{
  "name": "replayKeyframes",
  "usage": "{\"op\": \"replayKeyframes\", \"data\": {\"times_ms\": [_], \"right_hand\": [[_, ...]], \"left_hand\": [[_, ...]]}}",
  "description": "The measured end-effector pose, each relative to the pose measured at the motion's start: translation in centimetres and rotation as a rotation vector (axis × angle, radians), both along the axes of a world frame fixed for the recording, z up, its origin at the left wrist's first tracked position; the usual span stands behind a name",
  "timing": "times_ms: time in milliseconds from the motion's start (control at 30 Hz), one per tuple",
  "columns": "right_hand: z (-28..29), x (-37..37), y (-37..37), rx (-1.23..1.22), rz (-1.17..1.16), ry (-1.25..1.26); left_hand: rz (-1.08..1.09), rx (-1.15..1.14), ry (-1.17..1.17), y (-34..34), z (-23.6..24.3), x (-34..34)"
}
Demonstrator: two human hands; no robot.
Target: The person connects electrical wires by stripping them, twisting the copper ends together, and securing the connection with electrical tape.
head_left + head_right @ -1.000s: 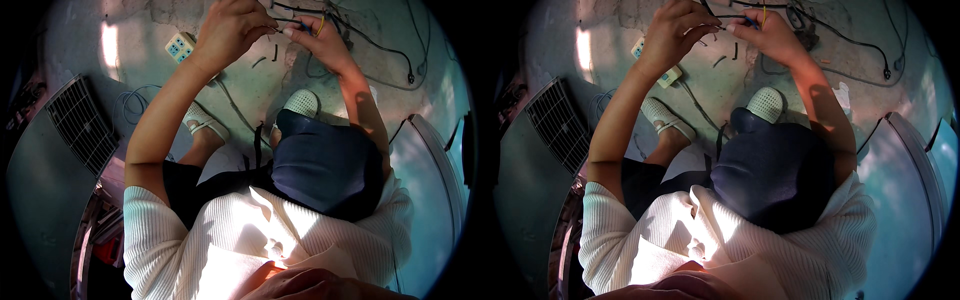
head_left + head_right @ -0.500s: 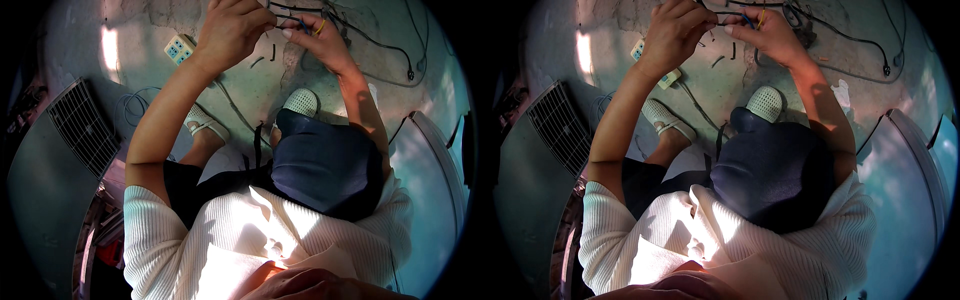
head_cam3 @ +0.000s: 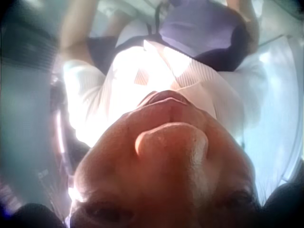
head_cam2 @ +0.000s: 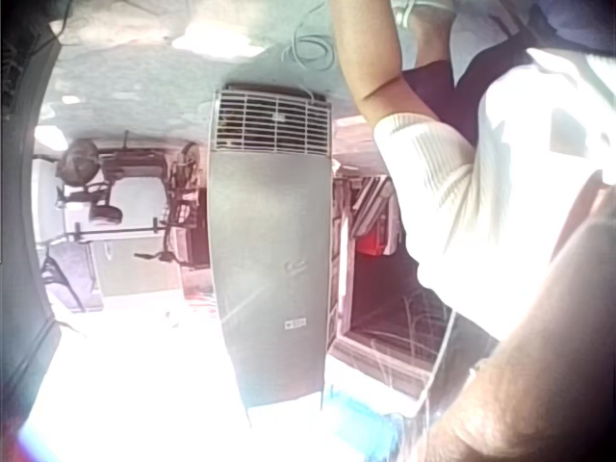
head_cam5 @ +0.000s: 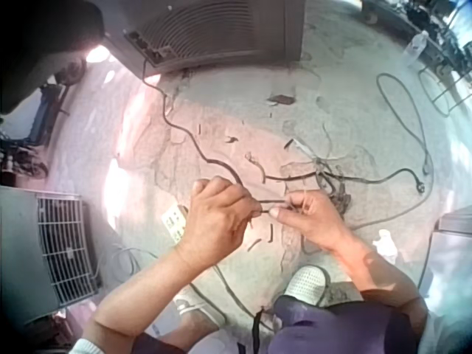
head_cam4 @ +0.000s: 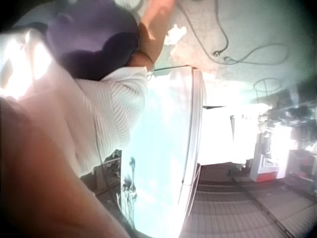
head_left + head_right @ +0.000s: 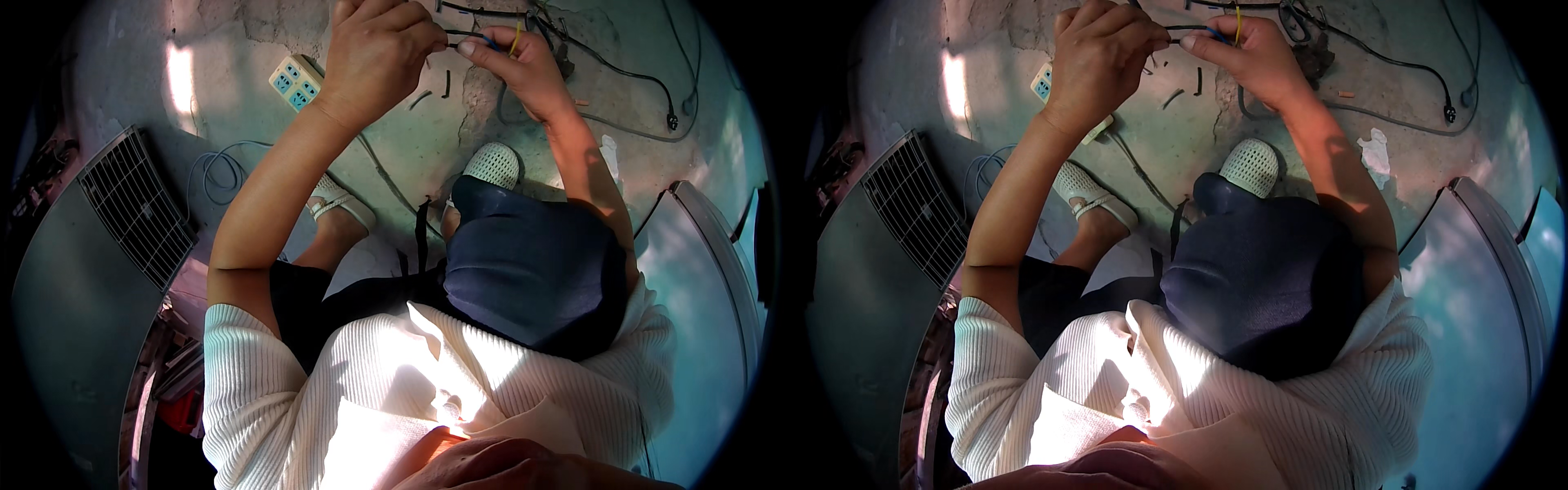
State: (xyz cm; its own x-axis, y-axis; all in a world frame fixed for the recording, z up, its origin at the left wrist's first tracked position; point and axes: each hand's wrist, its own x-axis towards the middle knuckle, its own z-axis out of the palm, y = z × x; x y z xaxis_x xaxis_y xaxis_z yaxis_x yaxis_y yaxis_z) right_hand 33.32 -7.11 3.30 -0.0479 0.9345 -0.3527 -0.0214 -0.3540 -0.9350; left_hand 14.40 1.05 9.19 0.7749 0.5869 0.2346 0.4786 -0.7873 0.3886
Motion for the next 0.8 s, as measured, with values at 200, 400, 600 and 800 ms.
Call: {"op": "replayKeyframes", "data": {"times_ms": [200, 400, 600, 800], "right_hand": [[-0.4, 0.1, -0.1, -0.009, 0.022, -0.035], [-0.9, 0.2, -0.1, -0.030, 0.047, -0.045], [-0.2, -0.1, -0.3, -0.090, -0.009, 0.188], [0.1, -0.4, -0.1, -0.146, -0.040, 0.247]], "left_hand": [[-0.007, 0.056, 0.020, -0.1, -0.1, 0.1], [-0.009, 0.025, 0.026, -0.5, -0.4, 0.1], [0.033, -0.209, 0.030, 0.6, -0.7, -0.3], [0.008, -0.230, 0.036, 1.1, -0.5, -0.2]]}}
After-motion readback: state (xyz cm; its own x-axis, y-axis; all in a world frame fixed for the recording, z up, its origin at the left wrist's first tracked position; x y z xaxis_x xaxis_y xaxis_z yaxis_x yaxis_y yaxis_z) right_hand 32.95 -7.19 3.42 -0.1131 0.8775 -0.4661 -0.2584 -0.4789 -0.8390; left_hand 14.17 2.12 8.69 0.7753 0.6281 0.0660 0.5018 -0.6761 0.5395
